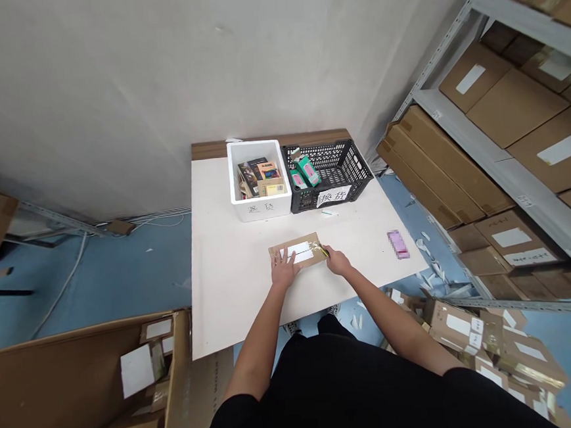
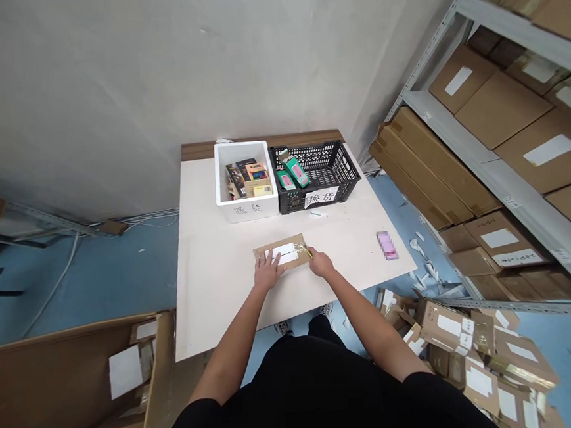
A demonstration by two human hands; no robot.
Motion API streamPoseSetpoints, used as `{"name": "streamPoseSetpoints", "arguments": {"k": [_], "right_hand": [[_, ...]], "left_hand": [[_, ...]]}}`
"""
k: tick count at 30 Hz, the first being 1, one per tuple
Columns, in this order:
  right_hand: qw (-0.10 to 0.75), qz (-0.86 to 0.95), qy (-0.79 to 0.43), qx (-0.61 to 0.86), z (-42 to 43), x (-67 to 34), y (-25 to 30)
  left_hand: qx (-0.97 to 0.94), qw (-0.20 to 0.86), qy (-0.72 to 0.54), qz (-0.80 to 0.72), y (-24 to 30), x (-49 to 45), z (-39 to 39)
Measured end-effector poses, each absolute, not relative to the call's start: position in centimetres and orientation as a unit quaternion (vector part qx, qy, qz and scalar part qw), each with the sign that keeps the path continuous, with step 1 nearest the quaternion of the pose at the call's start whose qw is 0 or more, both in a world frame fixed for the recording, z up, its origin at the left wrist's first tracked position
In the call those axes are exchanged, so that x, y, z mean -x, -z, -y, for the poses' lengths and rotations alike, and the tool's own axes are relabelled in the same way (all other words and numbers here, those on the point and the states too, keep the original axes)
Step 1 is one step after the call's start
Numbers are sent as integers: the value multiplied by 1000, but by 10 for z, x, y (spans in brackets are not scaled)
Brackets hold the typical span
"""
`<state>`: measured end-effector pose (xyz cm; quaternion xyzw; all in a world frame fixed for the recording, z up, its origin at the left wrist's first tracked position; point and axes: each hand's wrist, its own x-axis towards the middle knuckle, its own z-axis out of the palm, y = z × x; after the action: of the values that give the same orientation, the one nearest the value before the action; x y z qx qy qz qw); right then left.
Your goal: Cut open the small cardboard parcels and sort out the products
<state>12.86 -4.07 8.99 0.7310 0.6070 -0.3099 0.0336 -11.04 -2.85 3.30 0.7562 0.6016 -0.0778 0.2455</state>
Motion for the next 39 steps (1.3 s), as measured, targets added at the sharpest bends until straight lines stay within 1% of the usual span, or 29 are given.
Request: {"name": "streamPoseSetpoints", "arguments": {"k": [6, 11, 13, 20, 23, 25, 27, 31, 35, 39], "right_hand": [[46, -604, 323, -727, 61, -140, -93], [-8, -597, 299, -744, 58, -144, -97], [-12, -602, 284, -746, 50, -138, -98], [72, -614, 268, -739, 43, -118, -98], [95, -616, 279, -730, 52, -126, -101], [94, -616, 294, -725, 61, -134, -102], [57, -608, 300, -733, 73, -140, -99], [-58, -534, 286, -794, 96, -133, -82], [-91, -470, 300, -825, 99, -107, -62], [-135, -497, 307, -800, 92, -81, -44]], "left_hand": [[-755, 245, 96, -601, -38, 109, 26], [-755, 244, 89, -602, -34, 110, 26], [-758, 243, 86, -600, -31, 111, 26], [-761, 243, 75, -597, -21, 112, 25], [-761, 238, 67, -599, -18, 114, 24], [-763, 236, 62, -599, -16, 115, 24], [-764, 236, 58, -598, -16, 114, 26], [-759, 221, 52, -611, -18, 104, 34], [-748, 218, 48, -625, -31, 100, 34], [-738, 216, 37, -638, -46, 129, 21]]}}
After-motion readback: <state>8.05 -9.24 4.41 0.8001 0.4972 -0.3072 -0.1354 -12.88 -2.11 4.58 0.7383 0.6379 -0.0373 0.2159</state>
